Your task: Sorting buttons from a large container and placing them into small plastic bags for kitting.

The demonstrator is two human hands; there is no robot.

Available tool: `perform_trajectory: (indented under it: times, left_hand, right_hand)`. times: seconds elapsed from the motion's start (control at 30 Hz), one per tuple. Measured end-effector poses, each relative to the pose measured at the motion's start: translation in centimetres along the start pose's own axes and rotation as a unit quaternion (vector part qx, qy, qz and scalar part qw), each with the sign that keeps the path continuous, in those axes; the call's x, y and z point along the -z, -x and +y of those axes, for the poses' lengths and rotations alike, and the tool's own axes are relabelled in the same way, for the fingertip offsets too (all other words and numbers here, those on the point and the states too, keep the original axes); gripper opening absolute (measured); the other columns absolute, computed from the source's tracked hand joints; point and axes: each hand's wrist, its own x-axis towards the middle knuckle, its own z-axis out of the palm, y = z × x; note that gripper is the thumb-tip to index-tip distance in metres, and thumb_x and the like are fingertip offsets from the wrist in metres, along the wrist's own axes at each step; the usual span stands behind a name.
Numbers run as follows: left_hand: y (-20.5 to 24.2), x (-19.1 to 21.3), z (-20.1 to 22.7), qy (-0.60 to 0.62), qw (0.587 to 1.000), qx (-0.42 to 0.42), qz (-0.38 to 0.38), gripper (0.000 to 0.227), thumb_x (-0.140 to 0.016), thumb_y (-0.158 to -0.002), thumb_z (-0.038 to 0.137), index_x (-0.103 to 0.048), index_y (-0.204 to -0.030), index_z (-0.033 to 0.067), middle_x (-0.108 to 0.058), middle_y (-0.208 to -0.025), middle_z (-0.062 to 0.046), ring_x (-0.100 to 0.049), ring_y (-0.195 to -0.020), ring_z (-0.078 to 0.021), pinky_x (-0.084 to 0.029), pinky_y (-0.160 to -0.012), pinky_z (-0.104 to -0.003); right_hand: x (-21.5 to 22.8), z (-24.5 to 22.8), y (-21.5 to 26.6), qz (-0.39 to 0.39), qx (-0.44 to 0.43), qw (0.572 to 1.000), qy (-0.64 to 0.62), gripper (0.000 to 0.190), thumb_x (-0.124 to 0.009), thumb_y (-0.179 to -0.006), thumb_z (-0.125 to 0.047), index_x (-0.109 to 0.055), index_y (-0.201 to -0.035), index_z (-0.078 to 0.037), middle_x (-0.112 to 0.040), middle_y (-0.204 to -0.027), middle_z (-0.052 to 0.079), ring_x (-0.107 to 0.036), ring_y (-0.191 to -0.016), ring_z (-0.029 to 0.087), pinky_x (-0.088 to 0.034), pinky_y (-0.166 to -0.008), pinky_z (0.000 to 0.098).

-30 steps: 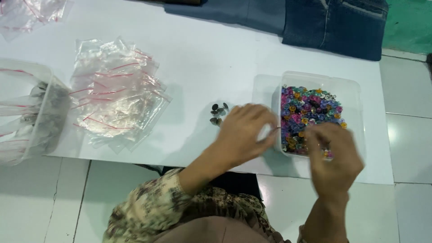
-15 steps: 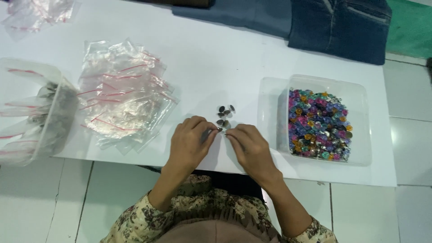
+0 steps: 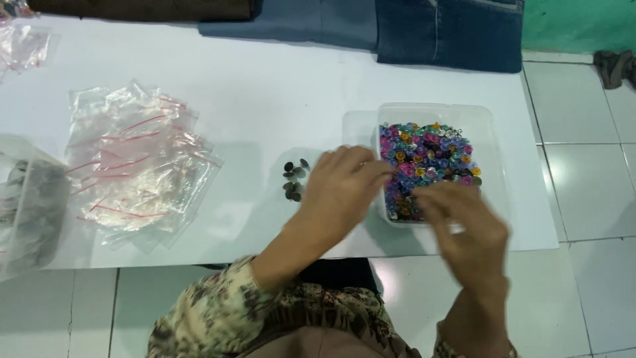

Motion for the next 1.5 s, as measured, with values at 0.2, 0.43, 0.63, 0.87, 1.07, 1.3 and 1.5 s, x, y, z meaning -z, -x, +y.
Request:
perform_trajectory:
  times: [0.2, 0.43, 0.63, 0.87, 1.07, 1.3, 1.5]
  left_hand:
    - [-5.7, -9.5, 1.7, -0.164, 0.983, -0.076, -0.034, 0.02, -0.075, -0.073, -0.003, -0.069, -0.071, 0.016, -0.068, -0.085, -0.003, -0.064, -0.077, -0.0249, -0.048, -0.067, -0.038]
    - [-7.0, -16.5, 0.6, -0.272, 0.959, -0.06, -0.055, 0.037, -0.077, -0.065, -0.005, -0.057, -0.049, 0.0213, -0.059, -0.063, 0.0, -0.056, -0.063, -0.0211, -0.046, -0.057, -0.033]
    - [-6.7, -16.7, 0.1, -0.28, 0.958, -0.053, -0.036, 0.029, -0.077, -0.07, 0.001, -0.065, -0.055, 0.0228, -0.063, -0.07, -0.001, -0.06, -0.065, -0.0214, -0.048, -0.057, -0.034]
    - [-6.7, -15.1, 0.0, -0.272, 0.959, -0.079, -0.016, 0.034, -0.078, -0.066, -0.005, -0.058, -0.056, 0.021, -0.059, -0.07, -0.001, -0.057, -0.066, -0.0208, -0.045, -0.054, -0.033]
    - [-6.4, -11.2, 1.0, -0.155, 0.985, -0.06, -0.05, 0.016, -0.068, -0.077, -0.004, -0.066, -0.074, 0.012, -0.062, -0.082, -0.006, -0.059, -0.074, -0.026, -0.047, -0.058, -0.037]
    - [-5.0, -4.8, 0.4, 0.061, 0.995, 0.006, -0.075, 0.005, -0.071, -0.089, 0.012, -0.068, -0.086, 0.0137, -0.063, -0.092, -0.001, -0.063, -0.09, -0.026, -0.053, -0.072, -0.04]
    - [-1.9, 3.9, -2.5, 0.084, 0.989, 0.113, -0.049, 0.007, -0.07, -0.092, 0.021, -0.073, -0.098, 0.0188, -0.07, -0.088, 0.003, -0.066, -0.081, -0.0138, -0.053, -0.061, -0.033]
  right_hand:
    - [3.1, 5.1, 0.7, 0.021, -0.105, 0.987, 0.121, 0.015, -0.078, -0.104, 0.003, -0.079, -0.118, -0.003, -0.066, -0.112, 0.014, -0.063, -0.108, 0.026, -0.055, -0.085, 0.0359]
    - [2.6, 8.5, 1.1, -0.056, -0.129, 0.975, 0.173, 0.017, -0.072, -0.101, -0.004, -0.078, -0.116, -0.008, -0.067, -0.111, 0.008, -0.058, -0.108, 0.029, -0.052, -0.083, 0.0414]
    - [2.8, 8.9, 0.8, -0.145, -0.096, 0.958, 0.228, 0.015, -0.071, -0.098, -0.018, -0.08, -0.11, -0.016, -0.07, -0.114, 0.007, -0.059, -0.101, 0.033, -0.047, -0.083, 0.0456]
    - [3.5, 8.5, 1.2, -0.221, -0.099, 0.938, 0.249, 0.021, -0.067, -0.097, -0.017, -0.078, -0.113, -0.022, -0.069, -0.116, 0.007, -0.061, -0.102, 0.034, -0.048, -0.083, 0.0487]
    - [3.5, 8.7, 1.2, -0.247, -0.112, 0.927, 0.26, 0.018, -0.068, -0.094, -0.018, -0.08, -0.107, -0.022, -0.07, -0.117, 0.006, -0.061, -0.104, 0.032, -0.047, -0.084, 0.0478]
    - [3.1, 8.0, -0.3, -0.327, -0.149, 0.878, 0.316, 0.027, -0.065, -0.093, -0.026, -0.076, -0.118, -0.025, -0.069, -0.127, 0.003, -0.059, -0.117, 0.031, -0.047, -0.092, 0.0487]
    - [2.8, 6.3, -1.5, -0.342, -0.167, 0.856, 0.35, 0.028, -0.063, -0.094, -0.034, -0.075, -0.119, -0.029, -0.073, -0.122, 0.005, -0.065, -0.118, 0.028, -0.051, -0.093, 0.0512]
